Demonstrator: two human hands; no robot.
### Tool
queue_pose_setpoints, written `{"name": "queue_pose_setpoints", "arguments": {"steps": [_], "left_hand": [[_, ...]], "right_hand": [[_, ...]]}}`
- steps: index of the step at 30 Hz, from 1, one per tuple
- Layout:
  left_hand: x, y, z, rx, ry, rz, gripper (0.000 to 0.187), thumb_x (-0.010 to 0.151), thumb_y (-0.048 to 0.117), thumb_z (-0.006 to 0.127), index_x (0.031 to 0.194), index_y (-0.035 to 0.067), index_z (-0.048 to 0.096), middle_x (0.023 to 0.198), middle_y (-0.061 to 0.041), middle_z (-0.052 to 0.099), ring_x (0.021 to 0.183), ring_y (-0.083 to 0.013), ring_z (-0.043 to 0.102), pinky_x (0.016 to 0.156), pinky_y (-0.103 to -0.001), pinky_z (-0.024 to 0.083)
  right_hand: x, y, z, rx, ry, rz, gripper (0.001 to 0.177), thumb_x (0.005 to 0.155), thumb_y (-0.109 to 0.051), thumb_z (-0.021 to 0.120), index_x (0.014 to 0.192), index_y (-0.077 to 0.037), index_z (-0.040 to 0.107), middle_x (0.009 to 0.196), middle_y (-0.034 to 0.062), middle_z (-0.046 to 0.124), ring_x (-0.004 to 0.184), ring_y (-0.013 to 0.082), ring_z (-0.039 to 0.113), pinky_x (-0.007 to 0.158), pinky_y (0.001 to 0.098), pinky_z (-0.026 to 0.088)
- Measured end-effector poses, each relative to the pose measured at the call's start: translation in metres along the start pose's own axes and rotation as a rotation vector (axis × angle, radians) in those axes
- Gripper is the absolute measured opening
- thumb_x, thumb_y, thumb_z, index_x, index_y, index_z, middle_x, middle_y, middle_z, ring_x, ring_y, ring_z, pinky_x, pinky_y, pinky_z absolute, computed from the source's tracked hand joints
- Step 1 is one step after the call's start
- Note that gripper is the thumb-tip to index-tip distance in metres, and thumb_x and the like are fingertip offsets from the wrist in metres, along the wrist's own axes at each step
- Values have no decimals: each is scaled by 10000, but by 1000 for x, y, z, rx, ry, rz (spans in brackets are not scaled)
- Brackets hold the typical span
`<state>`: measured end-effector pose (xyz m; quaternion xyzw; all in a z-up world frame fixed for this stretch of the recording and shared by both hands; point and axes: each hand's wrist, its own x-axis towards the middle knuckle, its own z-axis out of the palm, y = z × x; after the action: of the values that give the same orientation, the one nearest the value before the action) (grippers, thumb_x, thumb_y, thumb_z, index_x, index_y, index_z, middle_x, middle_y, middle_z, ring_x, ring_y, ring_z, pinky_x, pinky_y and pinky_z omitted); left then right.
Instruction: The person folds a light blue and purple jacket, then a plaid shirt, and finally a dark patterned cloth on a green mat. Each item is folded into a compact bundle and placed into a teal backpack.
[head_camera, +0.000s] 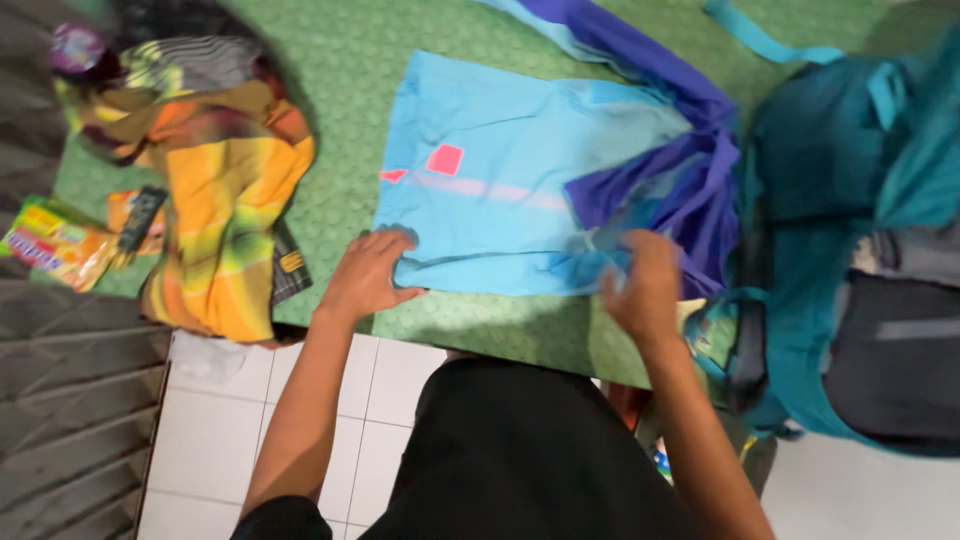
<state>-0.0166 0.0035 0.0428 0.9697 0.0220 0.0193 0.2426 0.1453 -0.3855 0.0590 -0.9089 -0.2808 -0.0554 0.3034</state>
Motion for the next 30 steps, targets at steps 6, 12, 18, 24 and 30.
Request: {"name": "queue_pose_setpoints", "arguments": {"steps": [6,12,18,24,30], "left_hand": [[-28,-23,2,11,63,49,420,743,143,719,1162,128,691,1413,-86,643,1339,-288,560,1105,-471,365],[-10,-69,11,-229,62,-334,269,925,248,736,1152,104,734,1156,-143,735,1036,-296,684,965,-403,514],[35,-96,21,-908,-3,-230,389,923,226,778,1203,6,621,1007,-84,641,867,-155,577,791,-347,482],[50,-107,42,-765,94,-251,214,1022,215,661,1148,42,653,931,-91,693,818,-221,636,763,-405,510],[61,-107,36,-206,259,-384,182,1050,232,584,1076,53,566,832,-237,665,730,-451,626,662,-522,493]], "right_hand": [[20,-43,61,14,-323,-582,476,703,-160,745,1156,-50,649,1297,175,638,1252,400,561,1057,521,400],[45,-9,68,152,-620,-103,292,923,-155,632,1199,-62,650,1030,211,699,961,404,670,834,470,517],[108,15,98,181,-522,174,291,1035,-312,607,1116,-37,659,947,253,691,867,404,674,769,443,514],[127,44,106,138,-697,122,410,918,-406,684,1063,-22,680,953,229,716,845,358,692,746,446,522],[126,71,95,36,-755,153,436,922,-414,699,1095,-14,717,987,221,736,894,351,719,797,427,536]]}}
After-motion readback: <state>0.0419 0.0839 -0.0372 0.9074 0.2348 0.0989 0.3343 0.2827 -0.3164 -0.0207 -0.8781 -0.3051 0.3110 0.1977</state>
